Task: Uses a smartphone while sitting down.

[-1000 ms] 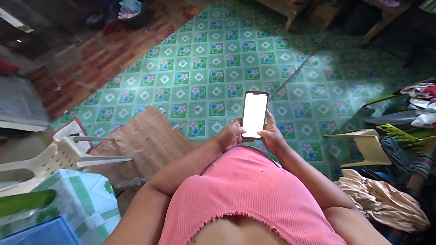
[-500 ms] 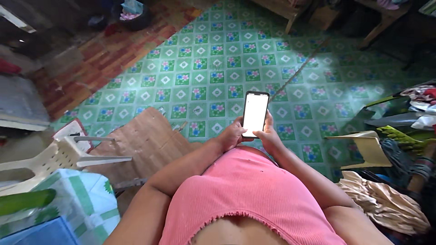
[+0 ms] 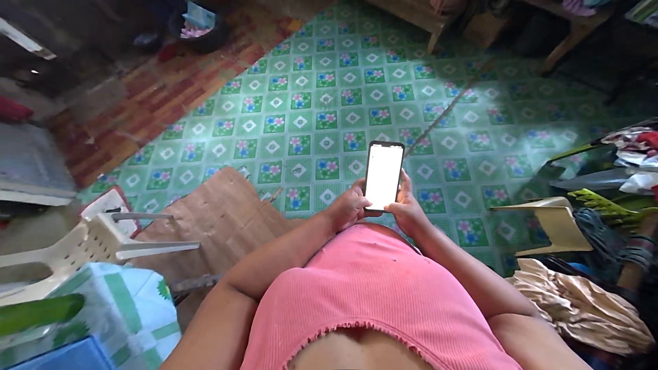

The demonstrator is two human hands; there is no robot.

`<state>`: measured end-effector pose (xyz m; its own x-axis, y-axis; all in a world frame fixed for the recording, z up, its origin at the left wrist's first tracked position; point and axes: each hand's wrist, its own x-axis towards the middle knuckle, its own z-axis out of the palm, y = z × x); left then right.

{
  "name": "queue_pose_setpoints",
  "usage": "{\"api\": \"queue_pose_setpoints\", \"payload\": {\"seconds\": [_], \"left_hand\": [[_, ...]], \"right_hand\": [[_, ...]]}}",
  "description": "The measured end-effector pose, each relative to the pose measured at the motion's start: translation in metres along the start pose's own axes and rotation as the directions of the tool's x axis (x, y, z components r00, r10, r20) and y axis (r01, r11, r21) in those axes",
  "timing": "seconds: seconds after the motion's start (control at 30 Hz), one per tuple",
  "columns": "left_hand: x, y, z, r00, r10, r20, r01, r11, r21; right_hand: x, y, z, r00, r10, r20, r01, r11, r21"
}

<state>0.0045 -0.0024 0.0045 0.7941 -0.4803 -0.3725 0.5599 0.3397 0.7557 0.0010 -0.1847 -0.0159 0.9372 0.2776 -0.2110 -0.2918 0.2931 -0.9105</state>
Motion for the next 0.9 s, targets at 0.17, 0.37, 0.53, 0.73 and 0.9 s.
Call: {"api": "queue_pose_setpoints", "payload": {"seconds": [0.17, 0.37, 0.53, 0.73, 0.9], "left_hand": [[0.000, -0.001, -0.002, 1.000, -0.005, 0.002, 0.005, 1.000, -0.031], [-0.001, -0.001, -0.003, 1.000, 0.014, 0.010, -0.014, 0.999, -0.049], [0.000, 0.000, -0.004, 1.000, 0.014, 0.017, -0.013, 0.998, -0.056], [-0.001, 0.000, -0.003, 1.000, 0.015, 0.014, -0.014, 0.998, -0.066], [-0.003, 0.000, -0.001, 1.000, 0.010, 0.020, -0.009, 0.999, -0.045]], "right_hand": [[0.000, 0.000, -0.009, 0.995, -0.029, 0.093, 0.022, 0.997, 0.076], [0.003, -0.005, -0.016, 0.987, -0.009, 0.162, -0.005, 0.996, 0.087], [0.003, -0.005, -0.016, 0.986, -0.009, 0.168, -0.007, 0.995, 0.096], [0.002, -0.004, -0.015, 0.987, -0.012, 0.160, -0.003, 0.995, 0.098], [-0.002, -0.009, -0.001, 0.999, 0.007, 0.048, -0.005, 0.999, -0.033]]}}
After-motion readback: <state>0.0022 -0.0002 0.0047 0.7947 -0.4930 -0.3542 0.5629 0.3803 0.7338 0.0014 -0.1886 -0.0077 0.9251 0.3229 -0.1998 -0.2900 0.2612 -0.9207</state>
